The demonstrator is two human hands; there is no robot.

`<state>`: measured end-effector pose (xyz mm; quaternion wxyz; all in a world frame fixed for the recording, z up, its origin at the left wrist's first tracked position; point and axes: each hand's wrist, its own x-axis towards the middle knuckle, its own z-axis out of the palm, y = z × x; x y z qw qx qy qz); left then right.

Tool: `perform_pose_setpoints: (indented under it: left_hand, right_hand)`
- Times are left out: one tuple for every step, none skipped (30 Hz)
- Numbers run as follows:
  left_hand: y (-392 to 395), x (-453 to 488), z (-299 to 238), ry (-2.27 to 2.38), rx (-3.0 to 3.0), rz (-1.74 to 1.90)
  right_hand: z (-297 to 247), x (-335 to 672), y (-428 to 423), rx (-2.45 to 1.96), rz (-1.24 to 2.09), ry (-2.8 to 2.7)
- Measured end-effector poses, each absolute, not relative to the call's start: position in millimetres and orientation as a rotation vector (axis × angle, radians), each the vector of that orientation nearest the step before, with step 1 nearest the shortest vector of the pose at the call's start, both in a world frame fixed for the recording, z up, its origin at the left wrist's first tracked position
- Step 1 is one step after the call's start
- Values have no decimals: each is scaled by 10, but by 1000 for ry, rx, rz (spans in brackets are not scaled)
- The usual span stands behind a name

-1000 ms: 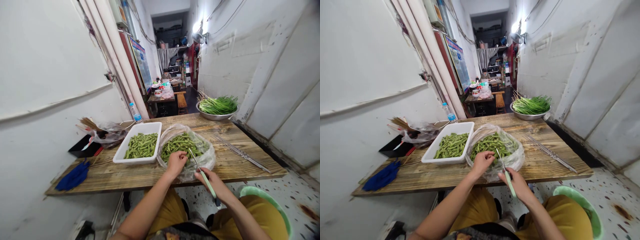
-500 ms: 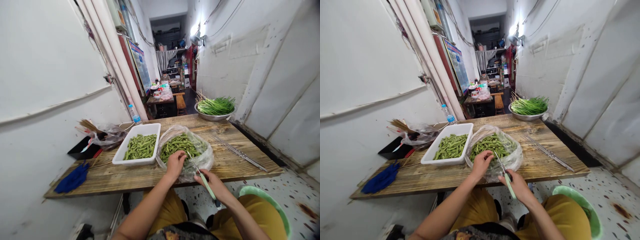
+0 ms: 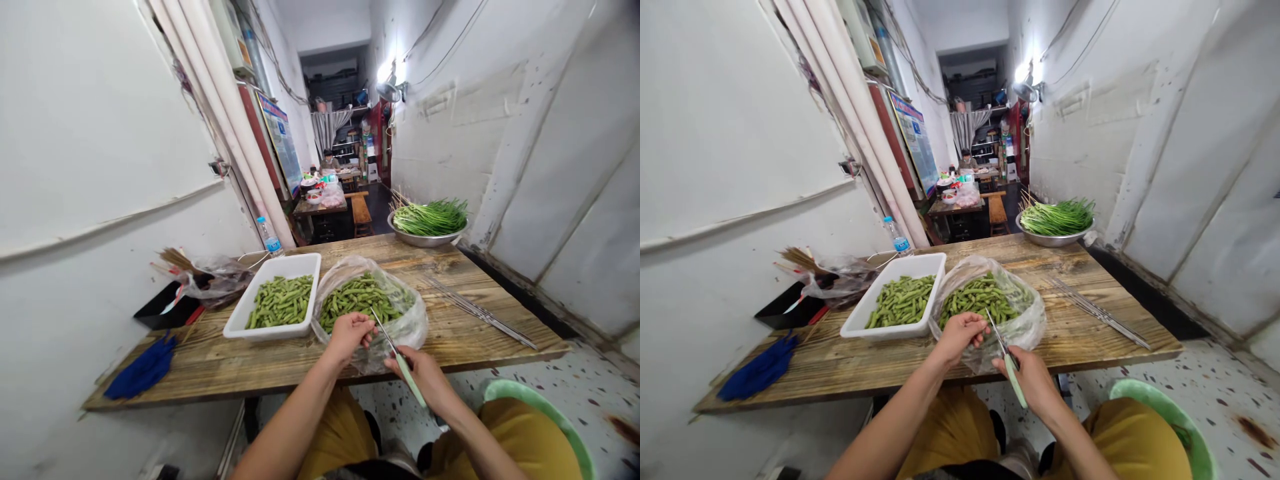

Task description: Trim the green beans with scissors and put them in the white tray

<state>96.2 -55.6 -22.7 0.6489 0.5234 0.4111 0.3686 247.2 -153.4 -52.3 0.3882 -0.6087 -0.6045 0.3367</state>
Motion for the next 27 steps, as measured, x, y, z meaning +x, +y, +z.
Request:
perform_pose_setpoints:
  left_hand:
    - [-545, 955, -220, 896, 1105, 862]
    - [-534, 949, -218, 861, 1025, 893]
    - [-522, 943, -220, 833, 955, 929]
    - [-511, 939, -226, 814, 899, 970]
    - [-503, 936, -234, 803, 856, 1008]
    - [-499, 936, -241, 800, 820, 1040]
    - [-500, 938, -246, 803, 784, 1061]
    - [-505, 941, -247, 804, 751, 1072]
    - [-515, 946, -243, 802, 723, 1077]
    - [-528, 952, -236, 798, 706, 1077]
    - [-544, 959, -225, 794, 701, 1073]
    - [-560, 965, -213, 791, 703, 1068]
    - [-577, 972, -200, 792, 712, 1059]
    - [-594, 979, -189, 797, 722, 1048]
    - [-611, 986, -181, 802, 731, 1040]
    - [-627, 995, -175, 807, 738, 1039]
    - [-642, 1005, -174, 811, 743, 1040]
    - [-657, 1015, -175, 813, 747, 1045]
    - [-670, 1026, -180, 816, 749, 1051]
    - [-682, 1034, -187, 818, 749, 1055]
    - [-690, 1040, -195, 820, 749, 1055]
    - [-692, 1041, -205, 820, 750, 1053]
    - [-688, 1036, -215, 820, 753, 1050]
    - [-674, 1024, -227, 823, 755, 1052]
    - [-649, 1004, -238, 830, 756, 1064]
    - [-613, 978, -251, 845, 756, 1093]
    - [-567, 947, -263, 864, 752, 1132]
  right_hand:
    - [-521, 2467, -1538, -1538, 878, -1518]
    - [-522, 2461, -1544, -1523, 920, -1487]
    - [-525, 2453, -1552, -1501, 987, -1446]
    - [-530, 2443, -1560, -1474, 1072, -1397]
    - [-537, 2429, -1570, -1441, 1165, -1347]
    - [-542, 2413, -1579, -1405, 1249, -1302]
    - [-546, 2394, -1588, -1370, 1314, -1266]
    - [-546, 2373, -1595, -1340, 1359, -1238]
    - [-543, 2353, -1599, -1321, 1385, -1217]
    - [-536, 2335, -1602, -1311, 1398, -1201]
    - [-527, 2320, -1602, -1307, 1406, -1193]
    - [-518, 2308, -1600, -1306, 1408, -1188]
    - [-509, 2301, -1596, -1302, 1409, -1186]
    - [-501, 2296, -1592, -1295, 1410, -1186]
    - [-497, 2294, -1587, -1286, 1414, -1184]
    - [-495, 2294, -1581, -1278, 1417, -1183]
    - [-495, 2294, -1576, -1272, 1420, -1178]
    - [-498, 2295, -1570, -1271, 1424, -1170]
    - [-501, 2296, -1565, -1274, 1426, -1165]
    - [-505, 2296, -1559, -1282, 1425, -1163]
    - [-508, 2297, -1553, -1294, 1423, -1160]
    - [-511, 2297, -1548, -1309, 1425, -1154]
    - [-513, 2298, -1543, -1327, 1432, -1143]
    - [-515, 2300, -1540, -1346, 1438, -1129]
    - [-519, 2304, -1538, -1363, 1441, -1108]
    - [-525, 2312, -1539, -1373, 1438, -1084]
    - [-534, 2323, -1543, -1379, 1429, -1060]
